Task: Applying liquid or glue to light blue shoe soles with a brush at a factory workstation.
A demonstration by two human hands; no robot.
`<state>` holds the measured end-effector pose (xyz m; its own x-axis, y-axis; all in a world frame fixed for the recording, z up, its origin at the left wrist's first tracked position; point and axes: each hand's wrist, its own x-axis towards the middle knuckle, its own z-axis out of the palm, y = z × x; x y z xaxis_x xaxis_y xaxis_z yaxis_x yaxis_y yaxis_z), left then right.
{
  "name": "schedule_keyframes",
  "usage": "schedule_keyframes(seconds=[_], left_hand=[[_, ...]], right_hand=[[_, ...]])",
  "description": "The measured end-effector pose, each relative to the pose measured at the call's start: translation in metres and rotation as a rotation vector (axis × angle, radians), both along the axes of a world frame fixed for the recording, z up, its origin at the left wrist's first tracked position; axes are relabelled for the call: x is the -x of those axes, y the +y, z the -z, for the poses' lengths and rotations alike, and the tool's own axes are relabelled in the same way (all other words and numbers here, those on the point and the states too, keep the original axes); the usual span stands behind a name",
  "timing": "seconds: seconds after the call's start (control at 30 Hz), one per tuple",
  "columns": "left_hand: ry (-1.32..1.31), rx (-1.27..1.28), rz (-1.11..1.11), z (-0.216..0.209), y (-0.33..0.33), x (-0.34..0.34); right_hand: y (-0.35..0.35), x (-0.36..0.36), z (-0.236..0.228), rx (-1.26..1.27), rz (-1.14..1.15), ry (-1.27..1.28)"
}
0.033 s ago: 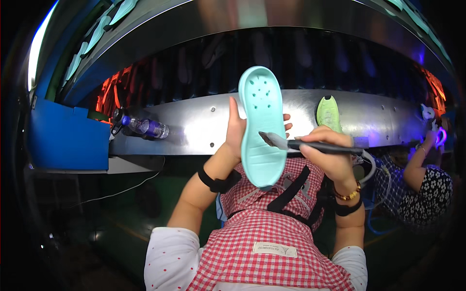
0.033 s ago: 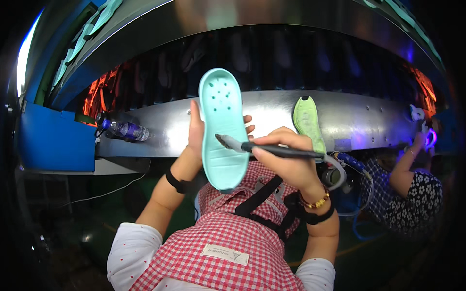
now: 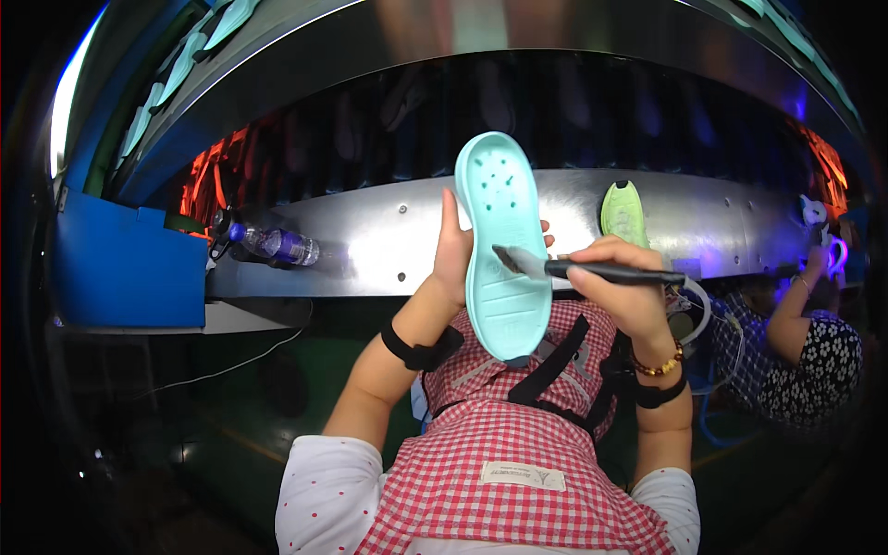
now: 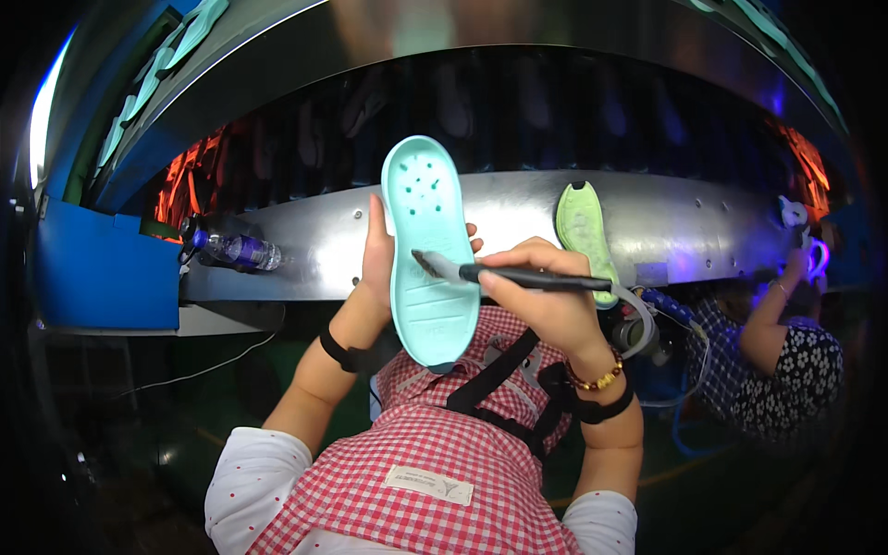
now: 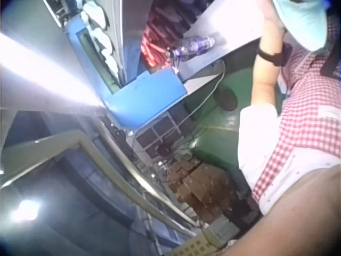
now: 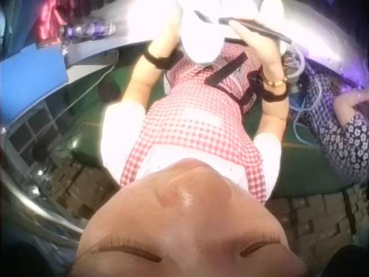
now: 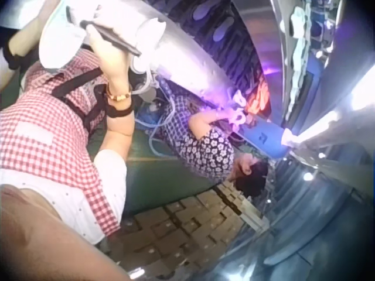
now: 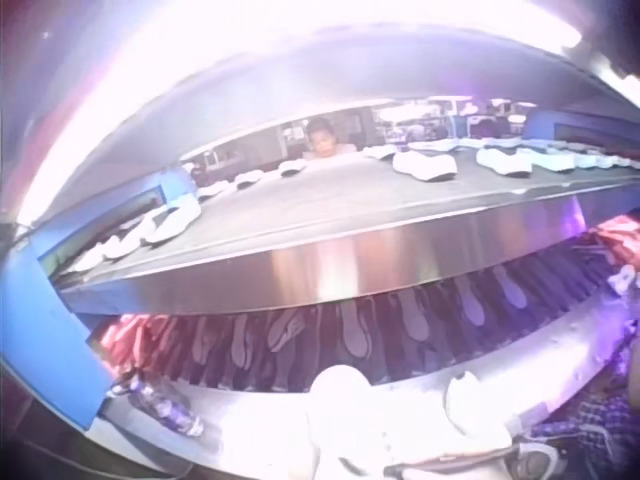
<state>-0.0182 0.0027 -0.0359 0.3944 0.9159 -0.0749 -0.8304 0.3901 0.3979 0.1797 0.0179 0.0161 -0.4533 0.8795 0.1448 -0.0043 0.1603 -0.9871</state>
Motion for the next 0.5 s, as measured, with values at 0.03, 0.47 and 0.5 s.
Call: schedule_keyframes(seconds=[0.03,0.47,0.5], left_hand=[[0.026,0.043,-0.072,-0.002,-0.002,-0.003],[0.009,0.025,-0.288,0.006,0.003,-0.012],[0.049,-0.012,-0.288,0.003,0.004,-0.021]], right_hand=[[0.002,0.004,0.0,0.077,0.03,0.062],[-0.005,-0.005,-0.016,-0.041,-0.062,-0.094],[0.005,-0.002,-0.009,-0.218,0.082,-0.123]])
